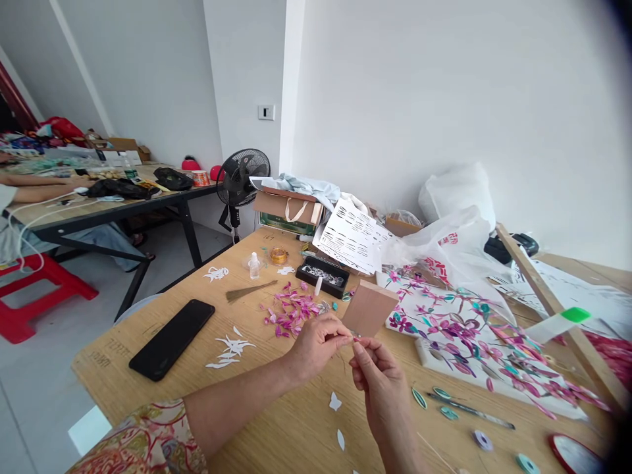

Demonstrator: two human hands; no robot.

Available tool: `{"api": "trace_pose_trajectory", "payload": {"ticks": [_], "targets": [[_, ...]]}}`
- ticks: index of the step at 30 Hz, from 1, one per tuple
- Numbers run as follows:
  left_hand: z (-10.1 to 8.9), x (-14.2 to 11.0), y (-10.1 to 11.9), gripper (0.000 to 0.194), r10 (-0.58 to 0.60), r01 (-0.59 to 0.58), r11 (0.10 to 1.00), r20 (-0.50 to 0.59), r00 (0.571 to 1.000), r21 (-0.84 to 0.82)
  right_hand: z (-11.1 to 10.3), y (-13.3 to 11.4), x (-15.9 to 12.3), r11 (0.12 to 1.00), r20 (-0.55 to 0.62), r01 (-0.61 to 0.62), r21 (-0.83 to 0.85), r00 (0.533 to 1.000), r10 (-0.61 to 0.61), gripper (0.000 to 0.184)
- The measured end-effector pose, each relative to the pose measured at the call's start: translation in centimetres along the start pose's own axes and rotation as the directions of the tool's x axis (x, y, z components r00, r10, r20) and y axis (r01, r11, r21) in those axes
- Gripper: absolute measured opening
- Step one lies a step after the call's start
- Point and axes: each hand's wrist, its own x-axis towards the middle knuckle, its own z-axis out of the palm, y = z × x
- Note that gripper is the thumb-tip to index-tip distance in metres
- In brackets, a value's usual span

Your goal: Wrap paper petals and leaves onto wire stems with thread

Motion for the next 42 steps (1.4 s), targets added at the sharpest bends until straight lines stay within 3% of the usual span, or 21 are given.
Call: {"api": "trace_pose_trajectory", "payload": {"ticks": [6, 17, 25, 29, 37, 40, 42], "targets": [[0.0, 0.0, 0.2, 0.012, 0.006, -0.006, 0.999, 0.023, 1.0, 0.036, -0.3, 0.8, 0.2, 0.998, -0.033, 0.014, 0.054, 0.999, -0.012, 0.022], [-0.1, -0.1, 0.0, 0.011, -0.133, 0.135, 0.99, 0.049, 0.99, -0.05, -0.4, 0.6, 0.2, 0.996, -0.021, -0.045, 0.075, 0.999, 0.047, 0.023], [-0.3, -0.1, 0.2, 0.01, -0.178, 0.178, 0.984, 0.047, 0.983, 0.005, -0.1, 0.9, 0.2, 0.995, -0.01, -0.08, 0.059, 0.997, 0.081, 0.023], [-0.4, -0.2, -0.1, 0.01, -0.126, 0.125, 0.991, 0.016, 0.992, 0.038, 0.3, 1.3, -0.1, 0.997, 0.047, -0.08, 0.014, 0.996, 0.079, 0.023], [-0.9, -0.2, -0.7, 0.013, 0.095, -0.108, 0.934, 0.054, 0.994, 0.34, 0.4, 2.3, -1.1, 0.987, 0.077, -0.107, -0.122, 0.99, 0.117, 0.027], [-1.0, -0.3, -1.1, 0.016, 0.148, -0.196, 0.881, 0.142, 0.979, 0.43, 0.1, 1.3, -1.5, 0.951, 0.086, -0.02, -0.308, 0.995, 0.048, 0.029], [-1.1, -0.4, -1.1, 0.018, 0.173, -0.259, 0.854, 0.222, 0.959, 0.452, -0.4, -0.1, -1.5, 0.844, 0.107, 0.125, -0.522, 0.991, -0.08, 0.026]]}}
